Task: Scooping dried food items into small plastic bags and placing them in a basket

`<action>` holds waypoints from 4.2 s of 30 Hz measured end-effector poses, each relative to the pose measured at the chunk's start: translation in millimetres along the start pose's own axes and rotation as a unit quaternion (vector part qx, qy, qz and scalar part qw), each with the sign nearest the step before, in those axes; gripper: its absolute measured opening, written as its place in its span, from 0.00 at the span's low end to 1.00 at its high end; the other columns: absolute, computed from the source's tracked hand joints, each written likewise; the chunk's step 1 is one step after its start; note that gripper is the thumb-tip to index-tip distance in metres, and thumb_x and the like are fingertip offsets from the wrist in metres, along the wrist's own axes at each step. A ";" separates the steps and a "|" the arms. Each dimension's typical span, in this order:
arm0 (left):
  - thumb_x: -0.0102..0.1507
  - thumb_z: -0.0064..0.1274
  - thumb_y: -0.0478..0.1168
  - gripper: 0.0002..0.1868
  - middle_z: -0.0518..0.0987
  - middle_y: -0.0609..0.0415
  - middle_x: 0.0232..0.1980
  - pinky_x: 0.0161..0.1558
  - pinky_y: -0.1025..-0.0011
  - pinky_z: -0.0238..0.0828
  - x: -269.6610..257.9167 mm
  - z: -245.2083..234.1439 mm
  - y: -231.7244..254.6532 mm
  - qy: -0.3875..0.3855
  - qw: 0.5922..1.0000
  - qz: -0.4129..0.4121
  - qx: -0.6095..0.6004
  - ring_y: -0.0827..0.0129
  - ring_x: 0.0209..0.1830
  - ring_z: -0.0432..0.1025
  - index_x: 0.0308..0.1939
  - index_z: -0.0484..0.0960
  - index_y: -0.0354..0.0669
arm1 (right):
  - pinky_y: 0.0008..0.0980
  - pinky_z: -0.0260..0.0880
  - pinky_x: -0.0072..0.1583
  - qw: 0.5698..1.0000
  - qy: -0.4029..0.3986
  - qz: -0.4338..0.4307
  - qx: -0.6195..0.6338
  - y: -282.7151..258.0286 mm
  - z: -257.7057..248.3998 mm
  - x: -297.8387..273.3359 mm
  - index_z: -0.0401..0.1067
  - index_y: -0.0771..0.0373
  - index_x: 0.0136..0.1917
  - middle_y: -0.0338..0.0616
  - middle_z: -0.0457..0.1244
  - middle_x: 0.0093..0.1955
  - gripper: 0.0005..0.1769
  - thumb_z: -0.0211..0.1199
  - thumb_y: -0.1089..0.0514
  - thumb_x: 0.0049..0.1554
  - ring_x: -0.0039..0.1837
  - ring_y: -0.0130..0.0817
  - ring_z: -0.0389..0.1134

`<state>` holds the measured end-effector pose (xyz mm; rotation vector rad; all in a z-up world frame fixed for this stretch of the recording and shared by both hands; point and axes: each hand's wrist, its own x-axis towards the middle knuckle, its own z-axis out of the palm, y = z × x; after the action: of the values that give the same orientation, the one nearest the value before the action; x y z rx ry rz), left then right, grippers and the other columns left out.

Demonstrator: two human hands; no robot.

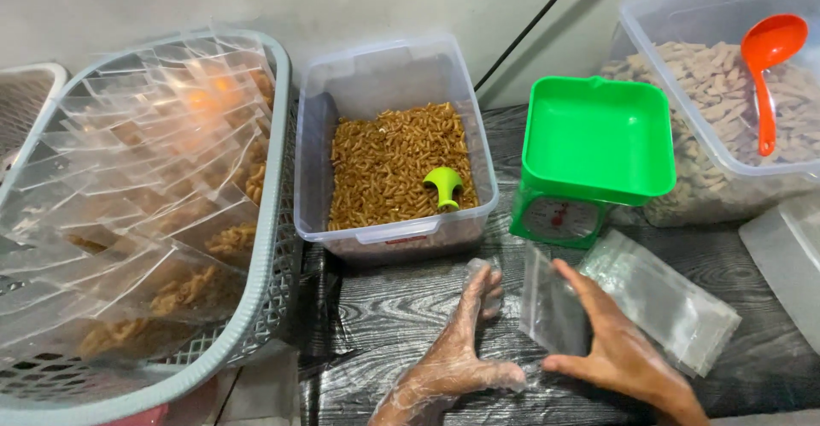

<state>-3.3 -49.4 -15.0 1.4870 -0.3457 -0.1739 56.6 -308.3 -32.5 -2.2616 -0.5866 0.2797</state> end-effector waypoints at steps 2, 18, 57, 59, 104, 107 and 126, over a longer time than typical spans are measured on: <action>0.51 0.65 0.66 0.73 0.36 0.38 0.84 0.77 0.51 0.44 -3.8 -1.1 -1.7 -0.011 0.999 0.009 -0.033 0.50 0.84 0.40 0.78 0.24 0.47 | 0.40 0.44 0.78 0.999 -0.037 -0.022 0.028 -22.4 14.7 6.6 0.41 0.53 0.83 0.43 0.45 0.85 0.76 0.88 0.44 0.36 0.83 0.39 0.47; 0.52 0.64 0.62 0.67 0.54 0.46 0.76 0.76 0.60 0.41 -26.2 -34.2 32.3 0.048 0.987 0.030 0.153 0.59 0.81 0.47 0.80 0.36 0.42 | 0.49 0.56 0.76 0.950 0.026 -0.297 0.090 -87.8 10.9 17.1 0.62 0.63 0.73 0.62 0.51 0.81 0.33 0.63 0.50 0.59 0.82 0.54 0.54; 0.51 0.66 0.60 0.65 0.64 0.43 0.69 0.71 0.60 0.59 -31.9 -38.8 35.4 -0.063 0.996 -0.046 -0.044 0.58 0.73 0.60 0.82 0.40 0.51 | 0.39 0.73 0.46 0.930 -0.102 -0.353 0.010 -103.7 17.7 36.8 0.78 0.53 0.60 0.42 0.74 0.46 0.14 0.62 0.53 0.62 0.45 0.42 0.76; 0.51 0.66 0.59 0.69 0.54 0.42 0.74 0.74 0.61 0.49 -35.7 -37.4 32.9 -0.086 0.991 -0.049 -0.086 0.57 0.78 0.51 0.81 0.30 0.53 | 0.37 0.73 0.46 0.932 -0.101 -0.347 0.029 -101.5 18.1 38.4 0.77 0.53 0.59 0.40 0.74 0.44 0.13 0.61 0.53 0.62 0.44 0.39 0.76; 0.52 0.70 0.43 0.35 0.76 0.50 0.47 0.50 0.64 0.79 -21.1 -82.8 101.4 0.413 0.890 0.142 0.131 0.64 0.45 0.73 0.61 0.73 0.43 | 0.48 0.63 0.69 0.945 0.141 -0.279 -0.094 -149.2 -18.2 123.6 0.62 0.64 0.75 0.55 0.63 0.68 0.37 0.68 0.52 0.56 0.69 0.51 0.65; 0.55 0.67 0.41 0.33 0.73 0.46 0.46 0.55 0.66 0.71 -10.6 -72.7 137.6 0.400 0.876 0.214 0.164 0.62 0.45 0.70 0.60 0.71 0.38 | 0.58 0.69 0.61 0.959 0.078 -0.255 -0.098 -160.0 -19.2 142.0 0.67 0.61 0.71 0.58 0.67 0.60 0.29 0.65 0.51 0.58 0.62 0.61 0.68; 0.51 0.64 0.45 0.28 0.76 0.53 0.48 0.50 0.51 0.78 102.0 -162.0 78.2 0.405 0.754 0.169 0.489 0.52 0.50 0.78 0.56 0.77 0.53 | 0.56 0.71 0.55 0.985 0.066 -0.159 -0.015 -127.8 9.0 226.5 0.77 0.46 0.54 0.51 0.71 0.42 0.14 0.54 0.42 0.66 0.53 0.58 0.72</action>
<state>138.5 76.9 67.2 2.3065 0.0572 1.0964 208.8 -114.5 50.9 -2.1530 -0.8708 -0.0385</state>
